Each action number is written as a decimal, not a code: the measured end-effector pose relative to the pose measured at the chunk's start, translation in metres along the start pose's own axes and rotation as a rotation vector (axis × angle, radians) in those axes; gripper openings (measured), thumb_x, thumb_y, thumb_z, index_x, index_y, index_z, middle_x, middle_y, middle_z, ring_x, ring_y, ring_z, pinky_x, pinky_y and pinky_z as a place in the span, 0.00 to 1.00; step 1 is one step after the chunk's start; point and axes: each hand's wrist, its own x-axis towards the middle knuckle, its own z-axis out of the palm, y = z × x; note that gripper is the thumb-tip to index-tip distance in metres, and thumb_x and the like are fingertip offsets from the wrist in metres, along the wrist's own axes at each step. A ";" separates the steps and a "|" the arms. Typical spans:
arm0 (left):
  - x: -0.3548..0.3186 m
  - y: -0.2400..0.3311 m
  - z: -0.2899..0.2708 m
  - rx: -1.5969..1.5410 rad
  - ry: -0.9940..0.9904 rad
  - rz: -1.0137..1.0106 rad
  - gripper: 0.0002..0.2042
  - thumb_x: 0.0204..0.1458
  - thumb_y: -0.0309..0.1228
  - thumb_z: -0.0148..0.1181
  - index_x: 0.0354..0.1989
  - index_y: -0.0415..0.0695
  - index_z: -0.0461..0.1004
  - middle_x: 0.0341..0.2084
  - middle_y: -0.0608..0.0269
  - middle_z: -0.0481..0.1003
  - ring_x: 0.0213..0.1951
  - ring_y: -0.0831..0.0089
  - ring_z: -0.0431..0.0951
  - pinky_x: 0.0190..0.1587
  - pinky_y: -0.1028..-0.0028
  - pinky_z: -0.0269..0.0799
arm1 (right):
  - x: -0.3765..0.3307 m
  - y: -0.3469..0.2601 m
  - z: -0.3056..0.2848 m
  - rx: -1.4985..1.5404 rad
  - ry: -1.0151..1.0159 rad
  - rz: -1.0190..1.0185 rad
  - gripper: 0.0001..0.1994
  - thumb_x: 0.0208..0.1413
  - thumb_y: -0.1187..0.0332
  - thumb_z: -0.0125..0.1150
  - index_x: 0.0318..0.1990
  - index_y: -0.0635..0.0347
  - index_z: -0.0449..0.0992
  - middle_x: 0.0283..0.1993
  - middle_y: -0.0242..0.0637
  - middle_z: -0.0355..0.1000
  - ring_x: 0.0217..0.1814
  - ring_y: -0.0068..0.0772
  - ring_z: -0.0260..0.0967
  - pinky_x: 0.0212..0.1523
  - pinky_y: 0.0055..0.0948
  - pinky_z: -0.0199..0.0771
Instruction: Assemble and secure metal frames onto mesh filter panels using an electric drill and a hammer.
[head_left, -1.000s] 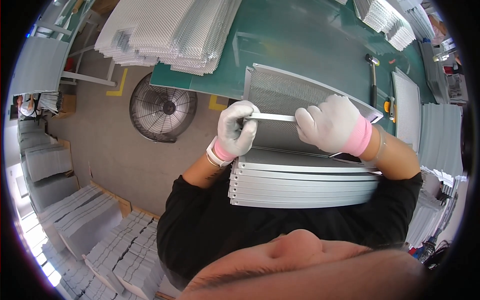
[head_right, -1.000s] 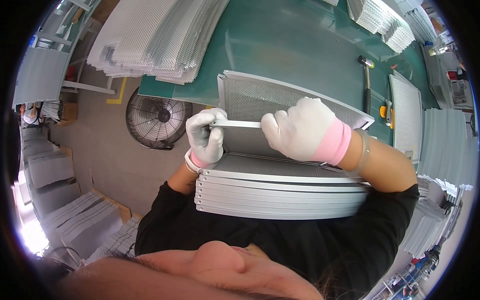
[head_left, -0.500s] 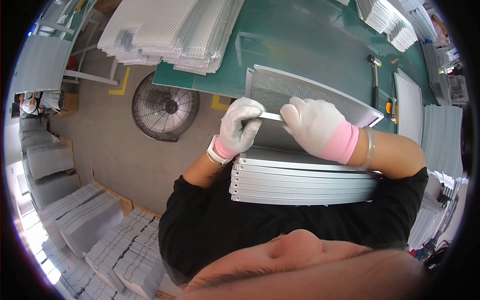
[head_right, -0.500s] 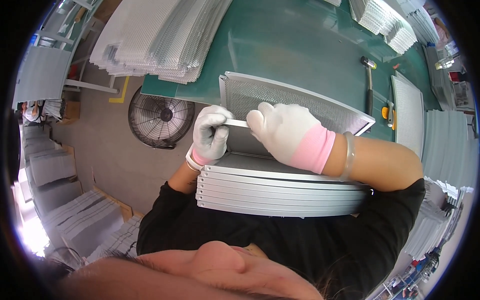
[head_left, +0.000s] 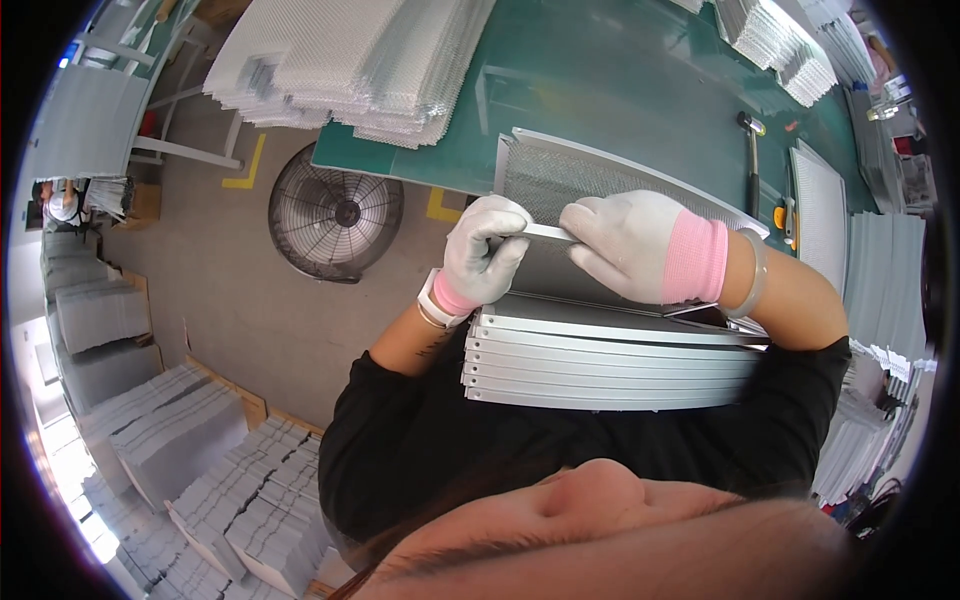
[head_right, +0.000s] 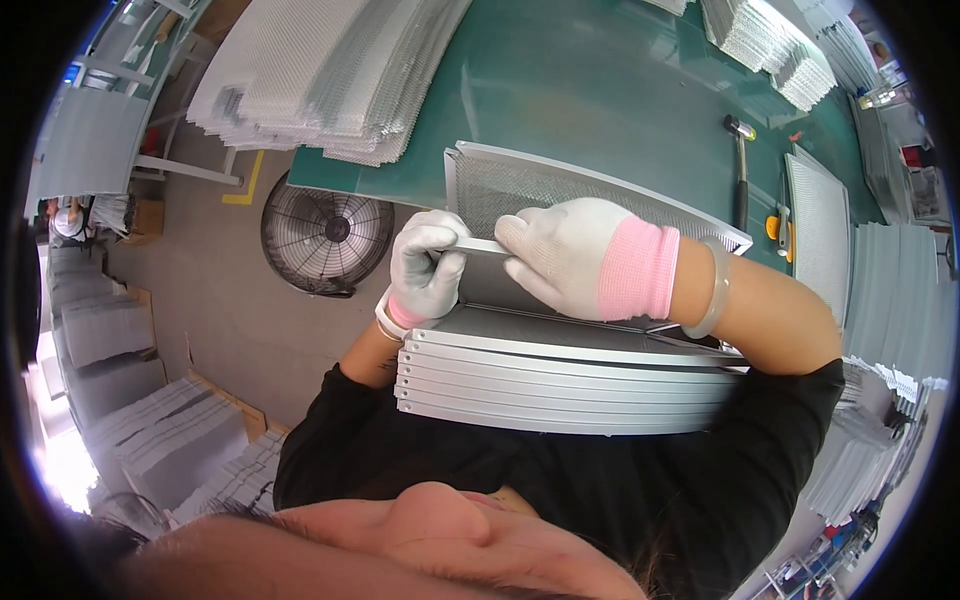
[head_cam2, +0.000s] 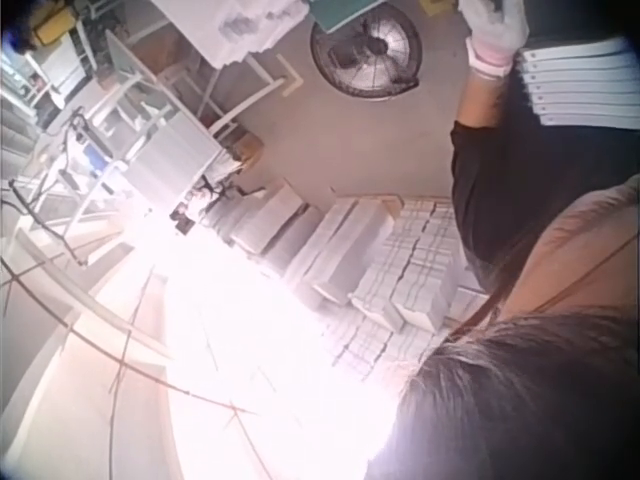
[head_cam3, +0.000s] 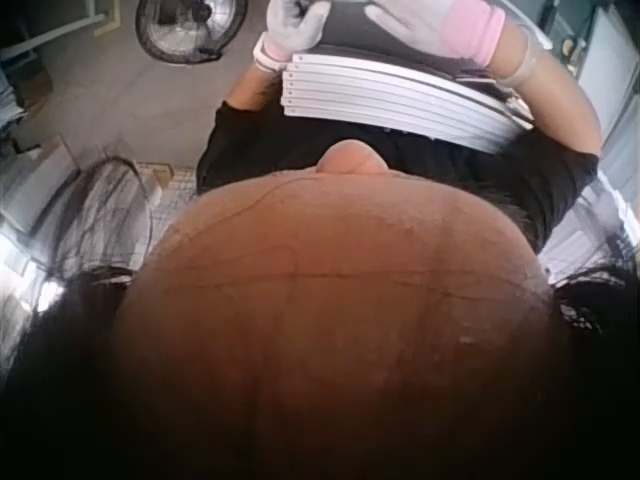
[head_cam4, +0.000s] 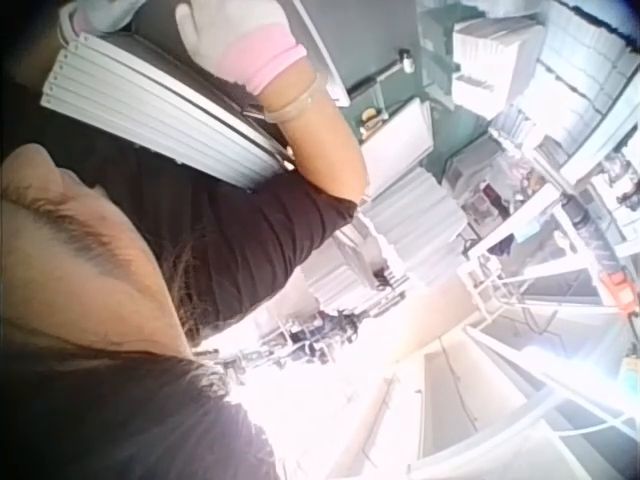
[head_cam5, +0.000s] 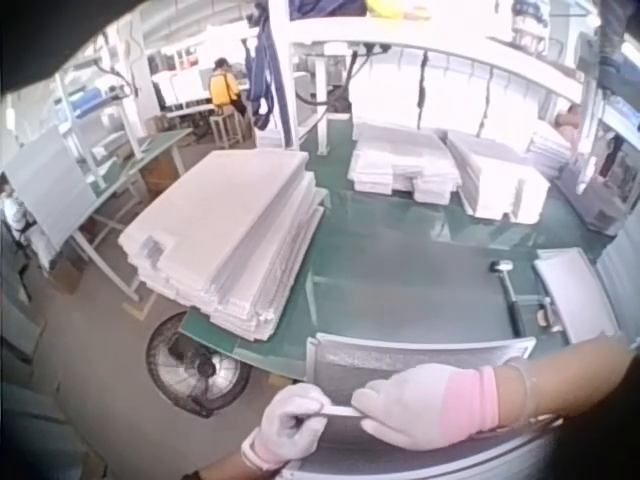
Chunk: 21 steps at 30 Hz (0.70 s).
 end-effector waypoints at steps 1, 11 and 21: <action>0.001 -0.001 0.000 0.014 0.001 0.033 0.13 0.53 0.19 0.61 0.45 0.41 0.69 0.33 0.56 0.75 0.33 0.65 0.76 0.37 0.70 0.73 | 0.002 0.001 -0.003 0.001 0.000 -0.004 0.11 0.62 0.62 0.54 0.38 0.62 0.68 0.32 0.47 0.72 0.32 0.51 0.75 0.35 0.46 0.76; -0.001 0.000 -0.001 -0.115 0.064 -0.003 0.11 0.52 0.19 0.64 0.44 0.41 0.74 0.34 0.58 0.75 0.33 0.72 0.73 0.36 0.75 0.70 | 0.007 -0.004 0.011 -0.103 0.060 0.007 0.10 0.62 0.63 0.56 0.37 0.60 0.67 0.30 0.44 0.73 0.31 0.51 0.74 0.32 0.45 0.75; 0.002 0.007 -0.014 -0.167 -0.049 -0.135 0.12 0.50 0.17 0.61 0.44 0.40 0.75 0.40 0.55 0.75 0.37 0.71 0.72 0.39 0.75 0.69 | 0.006 -0.007 0.008 -0.013 0.029 0.044 0.09 0.62 0.64 0.55 0.38 0.60 0.67 0.33 0.45 0.73 0.34 0.52 0.75 0.36 0.46 0.76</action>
